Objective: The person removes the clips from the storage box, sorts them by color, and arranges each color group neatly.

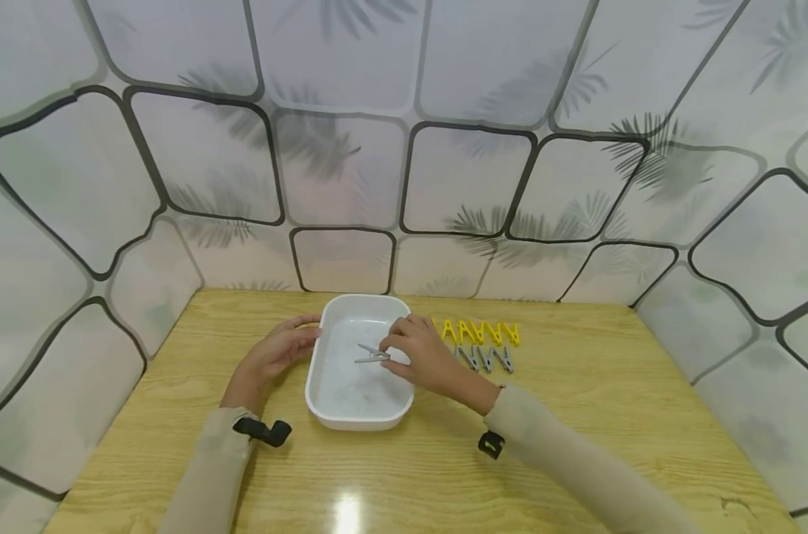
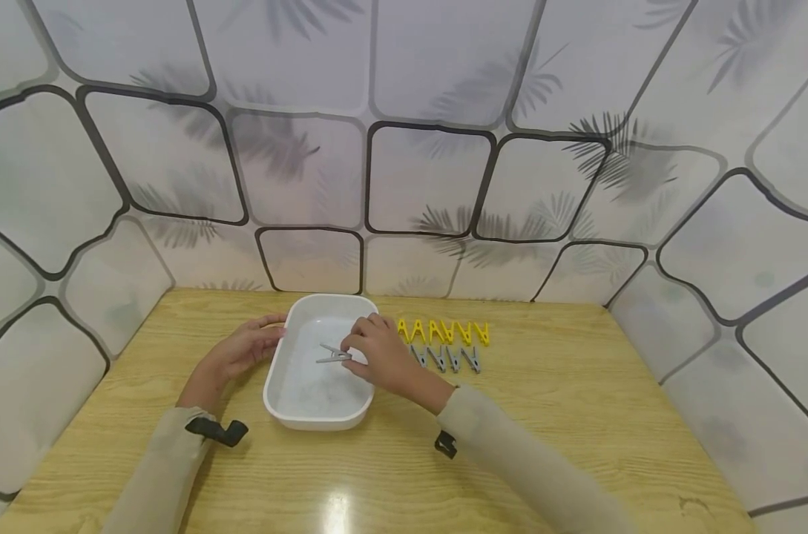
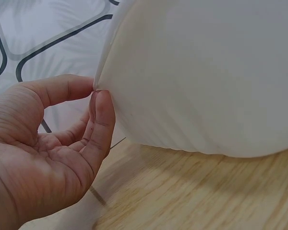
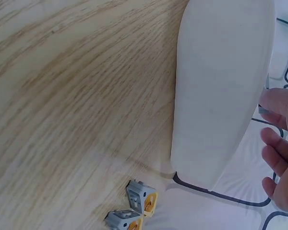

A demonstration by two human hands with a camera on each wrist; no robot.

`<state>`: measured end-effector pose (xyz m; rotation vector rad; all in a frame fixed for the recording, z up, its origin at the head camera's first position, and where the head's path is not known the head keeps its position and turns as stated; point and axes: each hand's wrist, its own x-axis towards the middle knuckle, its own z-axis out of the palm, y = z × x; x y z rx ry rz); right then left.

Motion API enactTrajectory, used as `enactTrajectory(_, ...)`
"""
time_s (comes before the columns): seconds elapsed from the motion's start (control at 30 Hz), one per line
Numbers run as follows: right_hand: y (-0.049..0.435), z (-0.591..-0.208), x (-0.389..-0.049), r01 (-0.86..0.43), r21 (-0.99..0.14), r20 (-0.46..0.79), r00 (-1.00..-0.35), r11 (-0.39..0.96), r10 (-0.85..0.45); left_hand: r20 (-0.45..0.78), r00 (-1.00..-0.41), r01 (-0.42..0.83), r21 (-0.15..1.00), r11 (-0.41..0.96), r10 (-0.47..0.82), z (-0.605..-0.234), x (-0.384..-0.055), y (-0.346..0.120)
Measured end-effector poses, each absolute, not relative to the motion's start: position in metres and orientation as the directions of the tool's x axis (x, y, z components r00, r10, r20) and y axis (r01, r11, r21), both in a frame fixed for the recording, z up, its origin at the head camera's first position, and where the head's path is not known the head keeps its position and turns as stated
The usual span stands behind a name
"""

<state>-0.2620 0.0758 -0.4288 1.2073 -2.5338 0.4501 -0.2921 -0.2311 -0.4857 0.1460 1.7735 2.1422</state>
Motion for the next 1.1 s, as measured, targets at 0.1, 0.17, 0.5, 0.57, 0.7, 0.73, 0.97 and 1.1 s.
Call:
enactTrajectory(0.1, 0.08, -0.431, -0.262, -0.784, -0.121, 0.479, -0.584, 0.609, -0.655, -0.149, -0.932, -0.208, 0.966, -0.152, 0.33, -0.486, -0.292, -0.231)
enactTrajectory(0.17, 0.083, -0.432, -0.262, -0.782, -0.113, 0.544, -0.565, 0.613, -0.62, -0.15, -0.932, -0.209, 0.966, -0.151, 0.33, -0.485, -0.292, -0.23)
enactTrajectory(0.5, 0.108, -0.436, -0.268, -0.774, -0.173, 0.743, -0.509, 0.609, -0.435, -0.148, -0.93, -0.212, 0.964, -0.163, 0.336, -0.483, -0.292, -0.231)
enactTrajectory(0.57, 0.116, -0.437, -0.268, -0.764, -0.191, 0.761, -0.512, 0.616, -0.399, -0.148, -0.928, -0.214, 0.963, -0.166, 0.341, -0.483, -0.292, -0.231)
enactTrajectory(0.7, 0.136, -0.438, -0.271, -0.737, -0.207, 0.787, -0.516, 0.644, -0.337, -0.147, -0.927, -0.217, 0.961, -0.172, 0.346, -0.483, -0.291, -0.231)
enactTrajectory(0.73, 0.141, -0.438, -0.271, -0.729, -0.213, 0.789, -0.521, 0.65, -0.326, -0.149, -0.926, -0.219, 0.96, -0.175, 0.347, -0.483, -0.291, -0.231)
enactTrajectory(0.97, 0.182, -0.439, -0.271, -0.668, -0.237, 0.787, -0.558, 0.705, -0.264, -0.152, -0.927, -0.222, 0.959, -0.176, 0.343, -0.483, -0.29, -0.231)
enactTrajectory(1.1, 0.205, -0.446, -0.272, -0.625, -0.239, 0.781, -0.579, 0.743, -0.235, -0.149, -0.925, -0.222, 0.959, -0.178, 0.35, -0.484, -0.291, -0.231)
